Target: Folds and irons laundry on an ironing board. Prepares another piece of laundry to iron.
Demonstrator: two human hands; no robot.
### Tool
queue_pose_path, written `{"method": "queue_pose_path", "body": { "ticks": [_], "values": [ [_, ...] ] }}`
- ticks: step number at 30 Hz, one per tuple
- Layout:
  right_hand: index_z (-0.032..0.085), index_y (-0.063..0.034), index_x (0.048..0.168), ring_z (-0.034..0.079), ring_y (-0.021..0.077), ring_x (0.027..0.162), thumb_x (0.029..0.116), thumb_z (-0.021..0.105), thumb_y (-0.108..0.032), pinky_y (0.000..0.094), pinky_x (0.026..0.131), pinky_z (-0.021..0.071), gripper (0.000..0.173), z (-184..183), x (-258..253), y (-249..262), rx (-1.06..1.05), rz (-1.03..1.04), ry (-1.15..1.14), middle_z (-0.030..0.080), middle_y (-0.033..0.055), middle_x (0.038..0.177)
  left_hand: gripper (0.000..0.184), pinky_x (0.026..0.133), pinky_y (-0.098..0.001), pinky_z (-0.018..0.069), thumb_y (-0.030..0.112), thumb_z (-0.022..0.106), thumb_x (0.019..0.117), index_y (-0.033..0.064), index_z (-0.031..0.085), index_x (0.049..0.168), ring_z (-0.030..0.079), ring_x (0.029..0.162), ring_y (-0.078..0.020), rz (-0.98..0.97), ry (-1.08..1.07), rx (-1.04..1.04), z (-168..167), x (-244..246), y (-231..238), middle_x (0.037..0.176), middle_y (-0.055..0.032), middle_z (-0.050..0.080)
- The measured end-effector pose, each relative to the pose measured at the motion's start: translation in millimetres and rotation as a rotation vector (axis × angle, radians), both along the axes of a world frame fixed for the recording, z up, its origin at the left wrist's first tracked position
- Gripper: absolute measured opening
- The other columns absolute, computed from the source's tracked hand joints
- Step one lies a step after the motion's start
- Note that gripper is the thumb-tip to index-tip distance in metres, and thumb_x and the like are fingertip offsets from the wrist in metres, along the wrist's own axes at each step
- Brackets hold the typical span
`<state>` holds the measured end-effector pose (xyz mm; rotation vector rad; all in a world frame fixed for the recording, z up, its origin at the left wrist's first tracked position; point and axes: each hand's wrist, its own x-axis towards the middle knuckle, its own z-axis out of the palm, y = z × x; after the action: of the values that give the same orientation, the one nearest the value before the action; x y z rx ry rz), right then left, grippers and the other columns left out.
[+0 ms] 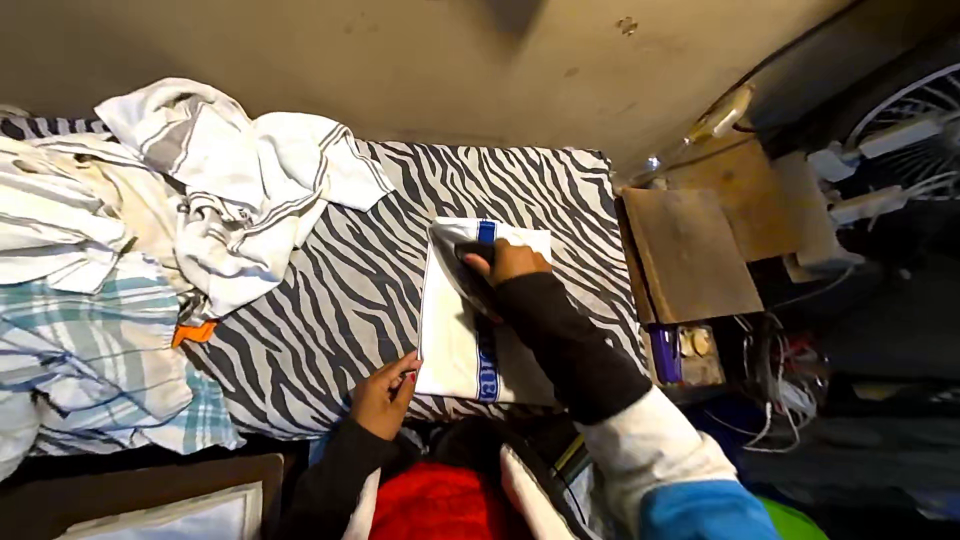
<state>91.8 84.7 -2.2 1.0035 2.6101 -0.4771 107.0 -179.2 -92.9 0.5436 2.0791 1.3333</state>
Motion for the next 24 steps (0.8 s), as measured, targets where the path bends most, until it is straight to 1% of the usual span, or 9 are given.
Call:
{"method": "queue_pose_path", "body": {
  "ticks": [3,5,8,12,14,16,19,21,24],
  "values": [
    [0.058,0.0021,0.138,0.061,0.0533,0.120,0.1019,0.055,-0.059,0.0708,0.097,0.0465,0.071,1,-31,16,-0.006,0.059,-0.021,0.065,0.0342,0.125,0.040,0.056,-0.0209,0.0484,0.005,0.054,0.1016,0.0005,0.058,0.141,0.056,0.059,-0.0014,-0.112,-0.126,-0.081,5,-3,-6,0.115,-0.0086,0.074],
    [0.060,0.0019,0.133,0.065,0.0521,0.113,0.1011,0.060,-0.054,0.0702,0.093,0.0489,0.064,-3,-17,28,-0.025,0.101,0.025,0.068,0.0328,0.116,0.042,0.054,-0.0217,0.0482,0.006,0.055,0.1022,0.0011,0.056,0.144,0.054,0.056,-0.0020,-0.149,-0.178,-0.067,3,-3,-11,0.116,-0.0089,0.073],
    [0.063,-0.0019,0.123,0.069,0.0475,0.095,0.1009,0.059,-0.056,0.0676,0.081,0.0535,0.059,-2,24,24,0.000,0.086,0.057,0.070,0.0272,0.099,0.047,0.053,-0.0216,0.0499,0.005,0.055,0.1018,0.0024,0.050,0.148,0.058,0.057,-0.0032,-0.125,-0.317,0.029,-2,-3,-12,0.118,-0.0083,0.072],
    [0.064,-0.0011,0.122,0.070,0.0478,0.097,0.1004,0.058,-0.058,0.0663,0.084,0.0525,0.061,7,49,-13,-0.013,0.171,-0.164,0.071,0.0265,0.097,0.043,0.057,-0.0226,0.0532,0.004,0.052,0.1018,-0.0009,0.045,0.143,0.064,0.066,-0.0061,-0.120,-0.424,0.082,-3,-5,-16,0.114,-0.0088,0.071],
    [0.066,-0.0022,0.117,0.070,0.0480,0.090,0.0988,0.061,-0.058,0.0667,0.076,0.0537,0.059,0,53,-17,0.024,0.191,-0.109,0.071,0.0254,0.090,0.040,0.058,-0.0226,0.0551,0.006,0.052,0.1016,-0.0013,0.048,0.141,0.065,0.066,-0.0056,-0.131,-0.362,0.057,-3,-3,-19,0.111,-0.0077,0.071],
    [0.066,-0.0030,0.114,0.071,0.0468,0.085,0.0972,0.063,-0.059,0.0660,0.073,0.0541,0.058,-3,59,-19,0.017,0.262,-0.082,0.071,0.0234,0.086,0.042,0.062,-0.0254,0.0572,0.008,0.054,0.1008,-0.0015,0.050,0.141,0.067,0.068,-0.0077,-0.133,-0.193,0.033,-1,0,-26,0.110,-0.0089,0.073],
    [0.066,-0.0005,0.122,0.069,0.0523,0.095,0.0984,0.062,-0.057,0.0711,0.083,0.0513,0.061,5,69,-31,-0.148,0.544,-0.238,0.071,0.0289,0.096,0.044,0.064,-0.0317,0.0595,0.009,0.056,0.0962,-0.0027,0.056,0.139,0.071,0.069,-0.0133,-0.052,0.106,0.011,9,2,-50,0.097,-0.0091,0.077],
    [0.064,0.0004,0.123,0.069,0.0543,0.095,0.1011,0.058,-0.054,0.0710,0.081,0.0511,0.059,9,75,-39,-0.174,0.697,-0.301,0.071,0.0304,0.097,0.039,0.065,-0.0303,0.0601,0.011,0.054,0.0969,-0.0019,0.060,0.134,0.072,0.072,-0.0125,0.010,0.185,0.003,17,-2,-64,0.097,-0.0082,0.077],
    [0.062,0.0004,0.125,0.069,0.0535,0.096,0.1029,0.057,-0.052,0.0691,0.081,0.0511,0.057,9,81,-46,-0.167,0.680,-0.310,0.070,0.0301,0.097,0.037,0.066,-0.0260,0.0588,0.014,0.052,0.0972,-0.0005,0.065,0.128,0.072,0.074,-0.0088,0.065,0.278,-0.032,26,-8,-72,0.101,-0.0066,0.077]
  ]
}}
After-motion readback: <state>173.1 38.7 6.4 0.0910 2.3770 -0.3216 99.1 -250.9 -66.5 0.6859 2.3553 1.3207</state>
